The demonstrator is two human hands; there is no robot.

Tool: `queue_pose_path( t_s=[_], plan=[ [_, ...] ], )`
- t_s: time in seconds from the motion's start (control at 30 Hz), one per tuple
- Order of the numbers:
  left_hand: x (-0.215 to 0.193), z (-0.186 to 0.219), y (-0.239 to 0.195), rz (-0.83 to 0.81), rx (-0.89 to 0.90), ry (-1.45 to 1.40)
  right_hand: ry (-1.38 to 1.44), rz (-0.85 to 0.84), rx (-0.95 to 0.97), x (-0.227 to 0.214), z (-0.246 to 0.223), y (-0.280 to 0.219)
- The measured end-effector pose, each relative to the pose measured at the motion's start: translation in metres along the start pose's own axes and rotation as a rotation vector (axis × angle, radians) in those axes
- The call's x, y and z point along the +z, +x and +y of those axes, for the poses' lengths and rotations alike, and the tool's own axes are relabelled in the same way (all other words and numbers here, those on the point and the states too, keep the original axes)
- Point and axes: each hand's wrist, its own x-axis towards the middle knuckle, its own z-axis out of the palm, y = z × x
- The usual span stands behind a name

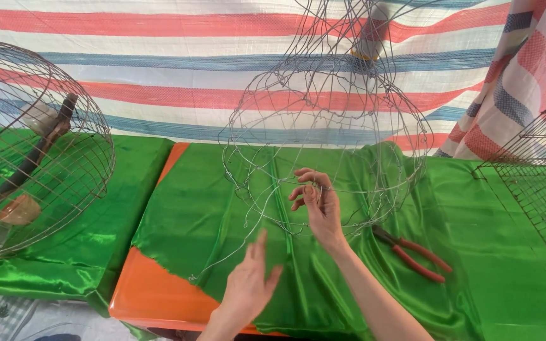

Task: Manually securing wire mesh to a frame by twisting thin wires at junctions to assemble a cage.

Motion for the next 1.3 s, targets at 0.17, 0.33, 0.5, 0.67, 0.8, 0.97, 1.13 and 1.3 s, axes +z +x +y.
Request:
queue_pose_path(
  t_s=[0.17,0.33,0.5,0.67,0.8,0.97,1.13,1.3],
  plan=[
    [-0.06,0.039,-0.058,-0.136,0.518,0.012,-0.015,-0.02,-0.021,0.001,0.004,0.0],
    [-0.115,0.098,-0.017,0.398,0.886,-0.083,-0.096,0.008,-0.041,0.012,-0.011,-0.002],
    [-0.104,0.118,0.09,0.721,0.698,0.303,-0.034,0.037,0.038,-0.013,0.047,-0.005],
    [-0.092,0.12,0.104,0.888,0.757,0.323,-0.063,0.035,-0.025,0.0,0.017,-0.001],
    [-0.091,0.115,0.116,1.08,0.943,0.309,-0.248,0.058,-0.082,0.003,0.012,0.001],
    [-0.095,0.116,0.118,1.003,1.025,0.025,-0.29,0.061,-0.109,0.011,-0.001,0.009],
    [-0.088,0.112,0.131,1.025,1.011,-0.115,-0.167,0.053,-0.024,0.003,0.016,0.006],
    [-0.085,0.112,0.139,1.033,1.0,-0.174,-0.253,0.093,0.134,-0.012,0.041,-0.001]
  ],
)
